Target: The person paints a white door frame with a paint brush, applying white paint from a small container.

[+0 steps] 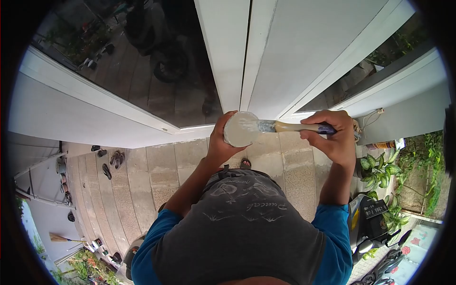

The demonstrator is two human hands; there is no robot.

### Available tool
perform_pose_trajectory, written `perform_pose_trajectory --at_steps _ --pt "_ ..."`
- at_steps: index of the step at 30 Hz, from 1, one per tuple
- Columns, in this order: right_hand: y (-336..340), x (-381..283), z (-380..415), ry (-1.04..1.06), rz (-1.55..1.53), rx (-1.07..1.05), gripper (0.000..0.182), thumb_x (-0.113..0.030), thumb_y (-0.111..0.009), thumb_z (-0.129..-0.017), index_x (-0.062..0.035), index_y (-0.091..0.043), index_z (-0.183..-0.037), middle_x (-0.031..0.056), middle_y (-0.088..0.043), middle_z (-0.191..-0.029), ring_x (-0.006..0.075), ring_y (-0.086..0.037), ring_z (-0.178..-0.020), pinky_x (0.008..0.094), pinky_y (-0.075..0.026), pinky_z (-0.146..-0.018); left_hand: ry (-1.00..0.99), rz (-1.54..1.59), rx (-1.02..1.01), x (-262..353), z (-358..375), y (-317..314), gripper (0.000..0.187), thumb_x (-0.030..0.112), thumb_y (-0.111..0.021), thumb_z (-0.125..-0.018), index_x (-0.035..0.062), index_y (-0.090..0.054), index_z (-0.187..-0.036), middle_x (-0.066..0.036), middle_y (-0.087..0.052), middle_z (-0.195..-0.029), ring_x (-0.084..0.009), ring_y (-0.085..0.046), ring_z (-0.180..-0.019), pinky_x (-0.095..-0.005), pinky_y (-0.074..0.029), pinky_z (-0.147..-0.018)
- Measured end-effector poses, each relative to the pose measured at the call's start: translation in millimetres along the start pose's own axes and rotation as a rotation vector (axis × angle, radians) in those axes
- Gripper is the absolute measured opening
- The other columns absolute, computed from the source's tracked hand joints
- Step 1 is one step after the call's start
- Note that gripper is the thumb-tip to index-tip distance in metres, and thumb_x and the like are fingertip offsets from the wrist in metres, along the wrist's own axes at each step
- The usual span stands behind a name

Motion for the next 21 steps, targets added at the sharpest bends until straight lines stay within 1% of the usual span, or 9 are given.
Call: perform_pose_trajectory --at_steps 3,4,6,7,11,15,17,19,21 --pt "-10 -3 -7 -0.001 0.158 -0.116 0.017 -0.006 -0.080 -0.075 0.0011 -0.070 -0.087 0.0100 -0.069 -0.073 0.0128 -0.065 -0.063 0.0246 -0.048 -0.058 -0.019 0.013 -0.011 8 -4 -6 0.095 0.011 -0.093 -0.059 0.0069 -0.040 -0.138 -0.013 -0.052 -0.134 -0.0244 -0.054 -0.122 -0.0379 -0.046 -0.102" --pt "-12 -7 -10 0.002 0.158 -0.122 0.017 -0.006 -0.080 -0.075 0.0011 -0.070 -0.087 0.0100 -0.069 -0.073 0.0128 -0.065 -0.063 0.0246 -0.048 -0.058 -0.024 0.009 -0.014 10 -4 -8 0.096 0.011 -0.093 -0.059 0.0074 -0.040 -0.138 -0.012 -0.051 -0.134 -0.0242 -0.053 -0.123 -0.0377 -0.045 -0.102" --pt "-25 -13 -14 -0.028 0.333 -0.222 0.017 -0.008 -0.079 -0.075 0.0002 -0.069 -0.087 0.0130 -0.067 -0.070 0.0225 -0.066 -0.061 0.0295 -0.049 -0.057 -0.023 0.012 -0.016 14 -6 -12 0.096 0.011 -0.093 -0.059 0.0077 -0.040 -0.138 -0.012 -0.051 -0.134 -0.0241 -0.053 -0.123 -0.0377 -0.045 -0.102" --pt "-30 -11 -17 -0.022 0.352 -0.251 0.018 -0.010 -0.077 -0.076 -0.0003 -0.067 -0.086 0.0150 -0.065 -0.069 0.0310 -0.066 -0.063 0.0344 -0.052 -0.059 -0.025 0.016 -0.023 16 -6 -16 0.096 0.011 -0.093 -0.059 0.0079 -0.040 -0.139 -0.012 -0.051 -0.135 -0.0240 -0.053 -0.123 -0.0376 -0.046 -0.102" --pt "-48 -2 -32 0.044 0.390 -0.308 0.020 -0.012 -0.077 -0.076 0.0000 -0.064 -0.086 0.0171 -0.066 -0.072 0.0338 -0.067 -0.067 0.0378 -0.053 -0.064 -0.009 0.001 -0.006 17 -3 -21 0.096 0.012 -0.093 -0.058 0.0080 -0.041 -0.138 -0.011 -0.051 -0.135 -0.0238 -0.053 -0.123 -0.0375 -0.046 -0.102" --pt "-55 1 -42 0.074 0.333 -0.332 0.019 -0.011 -0.076 -0.077 0.0009 -0.064 -0.085 0.0184 -0.066 -0.074 0.0342 -0.067 -0.069 0.0380 -0.054 -0.065 -0.005 -0.039 0.031 24 -1 -22 0.096 0.014 -0.094 -0.058 0.0079 -0.042 -0.138 -0.011 -0.052 -0.134 -0.0236 -0.054 -0.122 -0.0375 -0.046 -0.101" --pt "-57 0 -42 0.200 0.320 -0.312 0.020 -0.013 -0.078 -0.076 -0.0005 -0.065 -0.085 0.0154 -0.067 -0.074 0.0301 -0.066 -0.067 0.0353 -0.052 -0.064 0.000 -0.058 0.049 25 1 -21 0.096 0.014 -0.094 -0.058 0.0076 -0.042 -0.138 -0.011 -0.053 -0.133 -0.0235 -0.054 -0.121 -0.0375 -0.046 -0.101" --pt "-61 0 -42 0.216 0.335 -0.343 0.019 -0.012 -0.078 -0.077 -0.0003 -0.066 -0.086 0.0150 -0.067 -0.076 0.0305 -0.066 -0.069 0.0356 -0.053 -0.065 0.019 0.029 0.080 24 3 -20 0.096 0.014 -0.094 -0.058 0.0067 -0.041 -0.138 -0.011 -0.053 -0.132 -0.0235 -0.054 -0.121 -0.0375 -0.046 -0.100" --pt "-63 -2 -42 0.233 0.352 -0.369 0.018 -0.012 -0.077 -0.078 -0.0001 -0.066 -0.086 0.0146 -0.068 -0.077 0.0308 -0.066 -0.070 0.0359 -0.053 -0.067 0.018 0.017 0.090 27 4 -19 0.096 0.014 -0.094 -0.058 0.0063 -0.041 -0.138 -0.012 -0.054 -0.131 -0.0235 -0.054 -0.121 -0.0376 -0.046 -0.100"
Point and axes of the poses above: each hand's wrist, its own z-axis away from the middle knuckle, its own y-axis out of the back of the hand, x = y × z, the point moved 6 cm from there along -z, towards the middle knuckle
